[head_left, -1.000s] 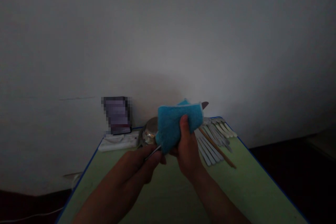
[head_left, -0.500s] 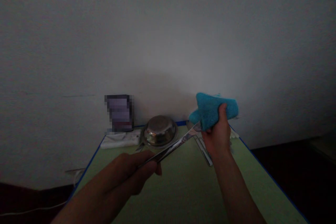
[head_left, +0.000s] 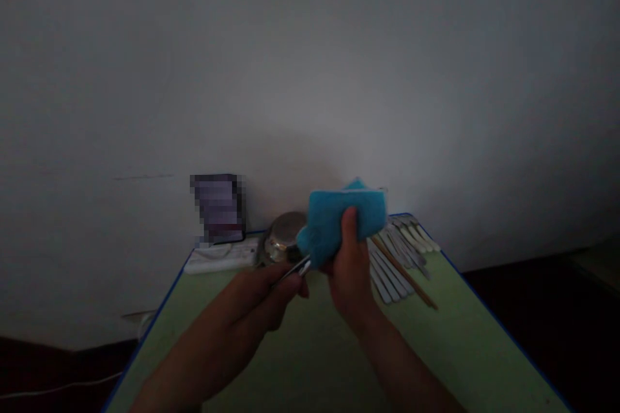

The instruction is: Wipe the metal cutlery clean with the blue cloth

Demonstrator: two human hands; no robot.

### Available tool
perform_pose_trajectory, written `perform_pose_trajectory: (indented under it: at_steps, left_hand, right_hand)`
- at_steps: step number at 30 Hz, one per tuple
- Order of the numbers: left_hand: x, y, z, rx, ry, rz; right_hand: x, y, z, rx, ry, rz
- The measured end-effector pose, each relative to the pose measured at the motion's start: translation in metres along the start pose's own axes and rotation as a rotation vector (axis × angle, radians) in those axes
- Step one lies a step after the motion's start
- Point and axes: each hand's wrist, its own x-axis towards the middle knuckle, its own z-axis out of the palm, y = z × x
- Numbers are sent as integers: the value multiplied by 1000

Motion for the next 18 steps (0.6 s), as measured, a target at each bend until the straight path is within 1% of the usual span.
perform_pose_trajectory:
  at_steps: [2, 5, 7, 9, 13, 15, 18]
  left_hand:
    - [6, 1, 3, -4, -28, 38]
    - [9, -1, 3, 30, -15, 65]
    - [6, -3, 1, 72, -37, 69]
    - [1, -6, -3, 87, -93, 65]
    - [-4, -10, -9, -19, -157, 55]
    - [-2, -9, -9, -20, -159, 61]
    - [3, -8, -10, 92, -115, 63]
  right_hand:
    - [-7, 10, 4, -29, -55, 13]
    - [-8, 15, 5, -37, -104, 7]
    - [-3, 12, 2, -25, -98, -5]
    - [4, 7, -1, -6, -74, -17]
    - [11, -2, -6, -25, -5, -38]
    - [9, -1, -5, -58, -1, -48]
    - [4, 4, -1, -80, -28, -49]
